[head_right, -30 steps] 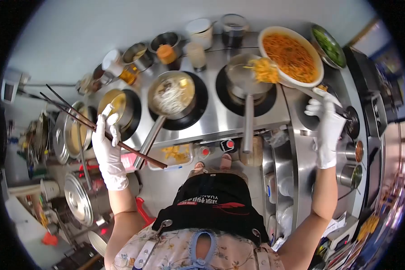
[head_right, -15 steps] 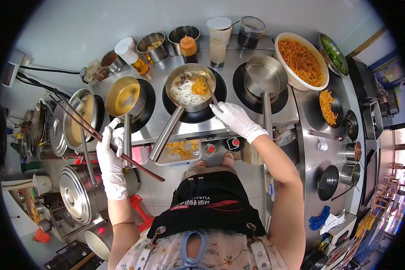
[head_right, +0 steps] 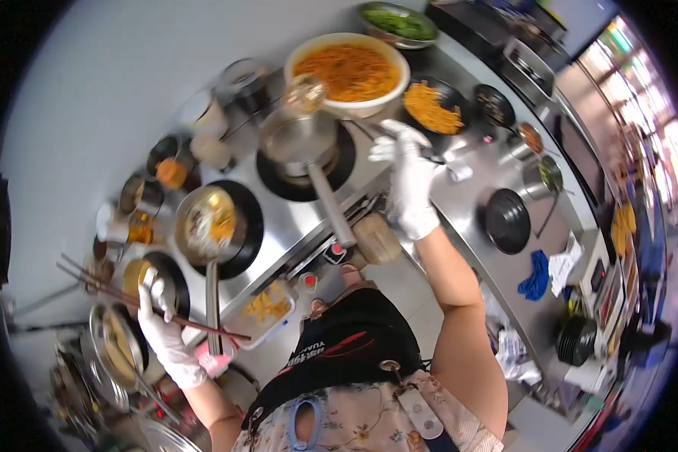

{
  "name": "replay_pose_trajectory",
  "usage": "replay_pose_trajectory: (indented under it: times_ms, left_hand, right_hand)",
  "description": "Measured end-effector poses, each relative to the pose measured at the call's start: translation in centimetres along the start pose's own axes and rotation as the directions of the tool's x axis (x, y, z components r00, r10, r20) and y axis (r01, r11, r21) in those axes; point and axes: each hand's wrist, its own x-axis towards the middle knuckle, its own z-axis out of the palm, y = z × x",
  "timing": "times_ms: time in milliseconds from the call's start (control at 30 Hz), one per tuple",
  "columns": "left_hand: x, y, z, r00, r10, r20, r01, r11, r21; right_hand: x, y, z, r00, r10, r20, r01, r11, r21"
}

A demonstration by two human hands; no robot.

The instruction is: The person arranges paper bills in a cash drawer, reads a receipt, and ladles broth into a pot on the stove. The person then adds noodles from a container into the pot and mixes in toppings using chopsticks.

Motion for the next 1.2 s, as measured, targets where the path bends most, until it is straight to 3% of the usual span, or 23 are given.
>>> replay_pose_trajectory:
  times_ms: [133,200,233,333,367,400,467,533,600,633,700,767,800,833,867,900,933,967,1000,1033,1067,1167,1200]
  left_hand:
    - [1.4,-0.9,4.7,1.000,-0.027,0.010,0.027,0.999,-0.024]
    - [2.1,-1.4,7.0,0.999,-0.038,0.016,0.038,0.998,-0.040]
    - [2.5,-1.6,7.8,0.995,-0.032,0.095,0.038,0.997,-0.061]
    - [2.3,-1.4,13.0,0.997,-0.027,0.075,0.032,0.997,-0.071]
    - [1.3,-1.0,15.7,0.999,-0.025,-0.048,0.023,0.998,-0.057]
    - [1.5,-1.3,16.2,0.999,-0.033,-0.038,0.031,0.998,-0.045]
    - [1.9,-1.8,16.6,0.991,-0.020,0.131,0.033,0.995,-0.094]
    - [2.4,-2.3,17.2,0.994,-0.051,0.100,0.061,0.993,-0.101]
    - [2.8,-2.9,16.9,0.967,-0.058,0.247,0.106,0.977,-0.186]
    - [1.8,-2.6,19.0,0.991,-0.096,0.093,0.114,0.970,-0.214]
    - [2.4,-3.1,19.3,0.974,-0.139,0.179,0.189,0.935,-0.299]
    - [2.7,-3.8,19.6,0.935,-0.186,0.301,0.308,0.846,-0.435]
    - [3.1,-4.5,19.5,0.903,-0.226,0.366,0.408,0.720,-0.562]
    - [2.0,-4.1,21.9,0.912,-0.247,0.328,0.405,0.672,-0.619]
    - [1.2,-4.1,23.4,0.887,-0.296,0.355,0.462,0.532,-0.709]
    - [2.0,-6.8,22.2,0.808,-0.138,0.572,0.535,0.578,-0.616]
    - [0.5,-6.3,24.9,0.938,-0.311,0.156,0.340,0.728,-0.595]
    - [0.1,-7.7,24.5,0.910,-0.203,0.361,0.390,0.715,-0.581]
    - [-1.6,-6.6,26.5,0.925,-0.340,0.170,0.377,0.763,-0.525]
    - [-1.1,-9.2,25.3,0.889,-0.178,0.421,0.430,0.639,-0.638]
    - [-1.5,-9.9,25.6,0.910,-0.195,0.366,0.404,0.614,-0.678]
    - [-2.1,-12.3,23.3,0.908,-0.173,0.381,0.380,0.723,-0.577]
    - [-2.2,-12.4,22.3,0.887,-0.191,0.420,0.418,0.717,-0.558]
  right_hand:
    - [8.2,-1.5,-12.3,0.931,-0.263,-0.252,0.211,0.954,-0.215]
    - [12.5,1.2,-17.9,0.906,-0.320,-0.279,0.246,0.931,-0.269]
    - [14.4,2.8,-20.0,0.886,-0.369,-0.279,0.276,0.906,-0.322]
    - [17.6,6.5,-22.3,0.890,-0.327,-0.318,0.221,0.919,-0.327]
    - [18.1,7.8,-22.6,0.890,-0.298,-0.346,0.205,0.937,-0.282]
    - [18.6,9.2,-23.1,0.897,-0.227,-0.380,0.148,0.963,-0.227]
    - [18.2,10.6,-23.5,0.873,0.028,-0.487,-0.039,0.999,-0.012]
    - [17.2,11.5,-24.6,0.826,0.265,-0.498,-0.186,0.961,0.203]
    - [14.8,12.5,-25.8,0.768,0.411,-0.492,-0.219,0.889,0.402]
    - [13.3,12.6,-26.0,0.699,0.528,-0.482,-0.256,0.815,0.520]
    - [9.5,11.8,-25.7,0.661,0.667,-0.343,-0.445,0.717,0.537]
    - [5.8,6.2,-19.4,0.839,0.467,-0.277,-0.467,0.881,0.072]
    - [4.7,5.0,-16.7,0.921,0.351,-0.171,-0.371,0.923,-0.102]
    - [3.5,4.4,-14.4,0.946,0.323,-0.006,-0.322,0.940,-0.116]
    - [2.3,2.5,-11.3,0.931,0.334,0.147,-0.288,0.919,-0.267]
    - [1.7,2.1,-9.4,0.896,0.170,0.410,0.031,0.898,-0.439]
    - [0.8,1.9,-7.4,0.797,0.197,0.571,0.082,0.901,-0.426]
    - [0.3,1.2,-5.0,0.711,0.146,0.688,0.200,0.896,-0.397]
    - [-0.4,0.8,-2.6,0.605,0.091,0.791,0.310,0.888,-0.339]
    - [-1.3,1.3,-1.1,0.526,0.103,0.844,0.222,0.942,-0.253]
    - [-2.4,3.1,-0.3,0.514,0.071,0.855,0.233,0.947,-0.219]
    - [-5.2,2.9,3.6,0.524,-0.109,0.844,0.385,0.915,-0.121]
    - [-6.5,3.3,5.0,0.584,-0.110,0.804,0.278,0.958,-0.070]
